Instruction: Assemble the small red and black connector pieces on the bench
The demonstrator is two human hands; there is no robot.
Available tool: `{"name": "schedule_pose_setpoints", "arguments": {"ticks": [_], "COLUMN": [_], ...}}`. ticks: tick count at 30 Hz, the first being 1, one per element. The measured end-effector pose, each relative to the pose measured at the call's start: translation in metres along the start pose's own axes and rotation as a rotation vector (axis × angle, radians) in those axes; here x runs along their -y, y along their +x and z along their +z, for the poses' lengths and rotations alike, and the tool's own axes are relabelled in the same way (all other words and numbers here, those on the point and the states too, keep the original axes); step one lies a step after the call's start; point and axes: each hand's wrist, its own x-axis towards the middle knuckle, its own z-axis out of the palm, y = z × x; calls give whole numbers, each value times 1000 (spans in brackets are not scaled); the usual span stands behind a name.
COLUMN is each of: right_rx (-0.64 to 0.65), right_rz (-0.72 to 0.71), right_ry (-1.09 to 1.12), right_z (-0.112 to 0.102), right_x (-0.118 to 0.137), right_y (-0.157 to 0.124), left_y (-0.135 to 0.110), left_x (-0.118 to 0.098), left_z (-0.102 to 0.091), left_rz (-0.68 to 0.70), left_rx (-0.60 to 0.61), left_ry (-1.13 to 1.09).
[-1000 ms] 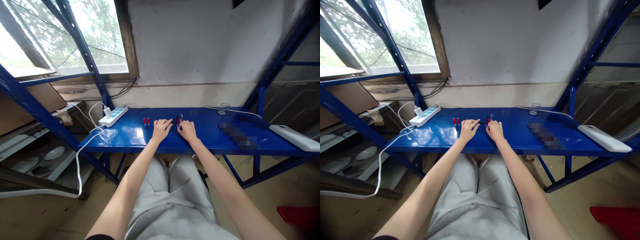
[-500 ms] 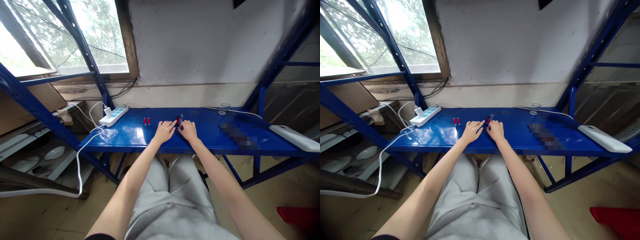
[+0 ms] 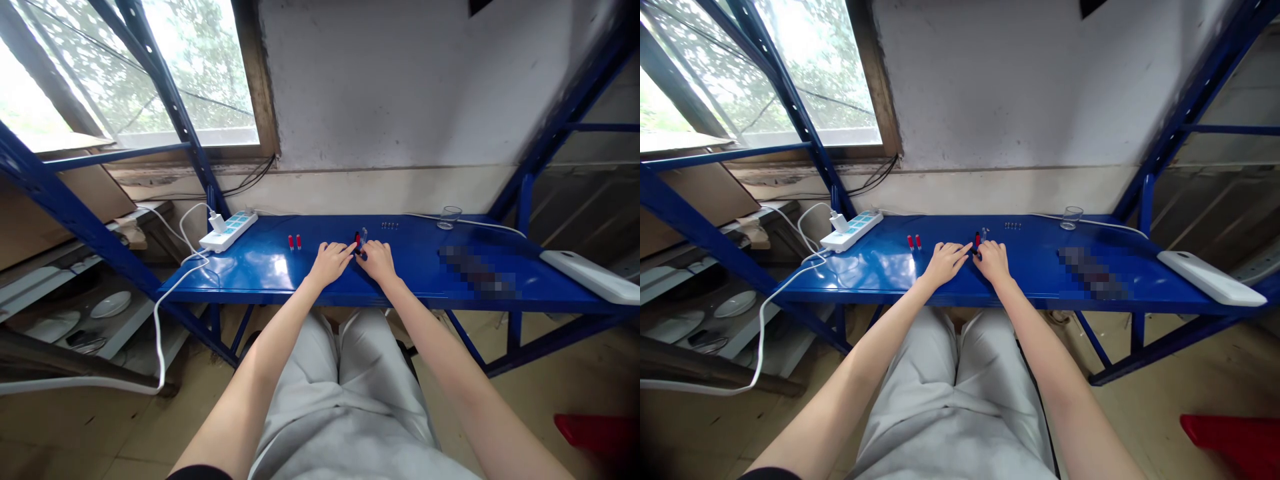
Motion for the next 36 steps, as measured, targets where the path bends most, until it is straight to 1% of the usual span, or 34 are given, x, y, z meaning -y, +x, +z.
{"name": "schedule_pose_setpoints", "arguments": {"ticks": [5,9,12,18,21,27,32,36], "right_rx": [-8,-10,-11,-12,-16,-23,-6,23], "right_rz": [-23,-30,-50,-149,-177,-202,-196,-171], "right_ry": [20,13,-10,-62,-85,-97,-96,-93], "right_z": [1,3,4,3,3,5,5,2], "right_x": [0,0,-1,-1,-1,-2,-2,0], "right_y": [0,0,-1,-2,-2,-1,-1,-2], "left_y": [0,-1,-2,-2,-2,-3,-3,-2], "left_x": [3,5,6,7,7,7,8,8], "left_z": [2,4,4,6,6,4,4,5], "left_rz": [49,60,56,25,9,9,23,37], "left_rx": [-88,-115,-104,-72,-59,-18,7,-10], "left_ry": [-28,-42,-51,-73,-81,-92,-74,-68]}}
